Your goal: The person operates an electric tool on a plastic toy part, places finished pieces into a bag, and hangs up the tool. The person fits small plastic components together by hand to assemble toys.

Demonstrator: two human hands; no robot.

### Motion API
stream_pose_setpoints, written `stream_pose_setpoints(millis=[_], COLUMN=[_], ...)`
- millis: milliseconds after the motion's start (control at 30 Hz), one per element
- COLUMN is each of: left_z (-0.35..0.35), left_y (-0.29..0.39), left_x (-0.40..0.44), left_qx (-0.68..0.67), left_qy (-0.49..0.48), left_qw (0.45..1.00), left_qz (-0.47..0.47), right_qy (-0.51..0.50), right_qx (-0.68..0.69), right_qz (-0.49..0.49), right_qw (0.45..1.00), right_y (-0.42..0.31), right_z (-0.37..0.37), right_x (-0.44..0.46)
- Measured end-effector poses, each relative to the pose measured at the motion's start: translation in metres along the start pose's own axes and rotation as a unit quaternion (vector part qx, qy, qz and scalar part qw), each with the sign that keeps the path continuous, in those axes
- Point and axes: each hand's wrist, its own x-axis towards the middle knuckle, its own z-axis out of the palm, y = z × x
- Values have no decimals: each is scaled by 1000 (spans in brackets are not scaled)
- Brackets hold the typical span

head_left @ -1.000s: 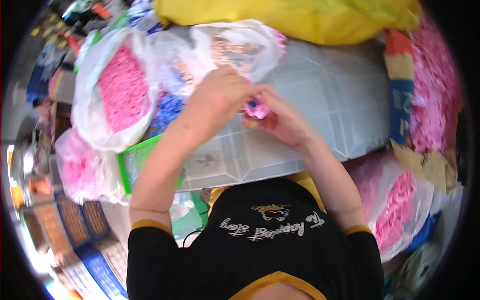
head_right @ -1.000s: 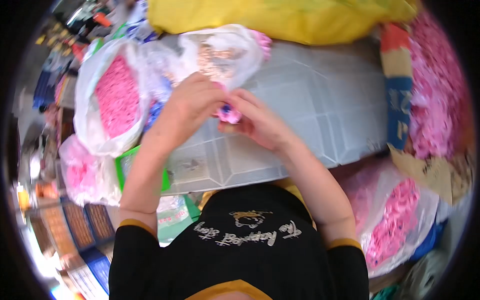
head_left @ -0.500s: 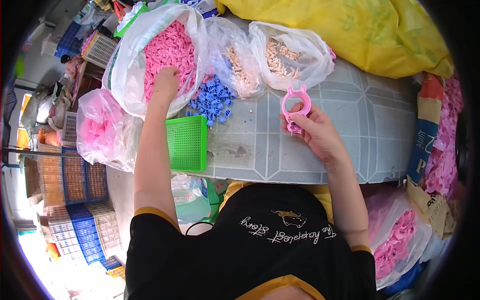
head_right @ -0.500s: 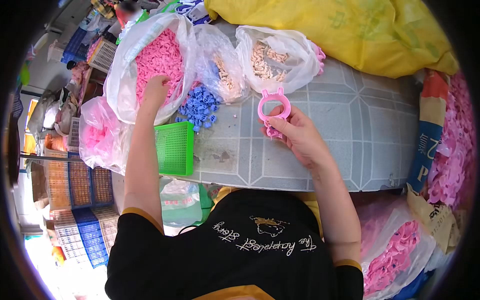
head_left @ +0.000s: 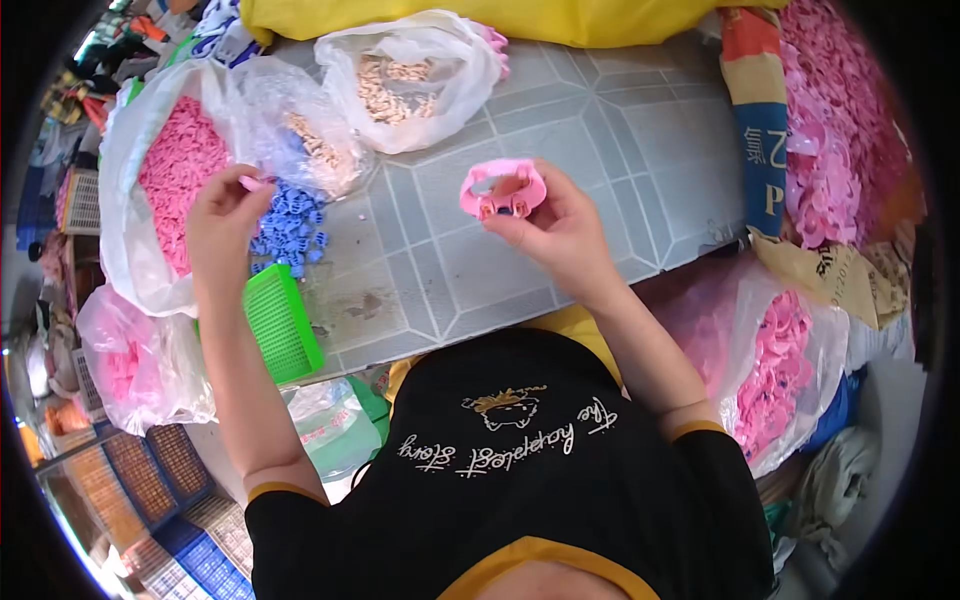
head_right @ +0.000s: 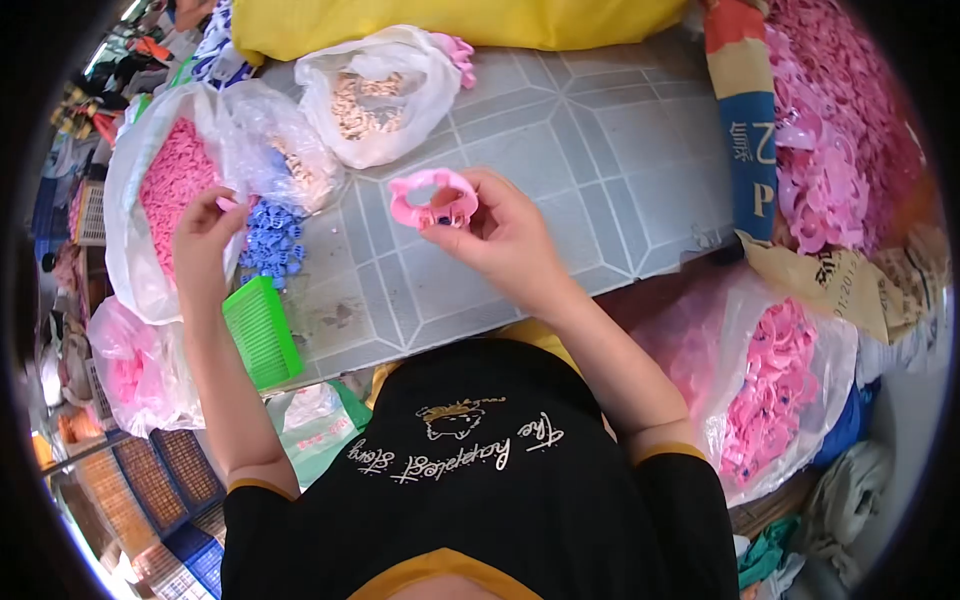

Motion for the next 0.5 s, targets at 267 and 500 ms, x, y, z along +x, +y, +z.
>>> stream_pose_setpoints(millis=[267,500], left_z=[117,131], left_y=[60,67], left_x=[-72,-84], left_qx=[-198,-96], left_qy=[-165,-223], left_qw=[966,968], left_qz=[-16,57], right_qy=[-101,-90], right_qx=[-372,-387], right_qz=[-405,-429], right_qw=[829,811], right_y=[-9,-9], right_z=[-17,-15], right_x=[-22,-30])
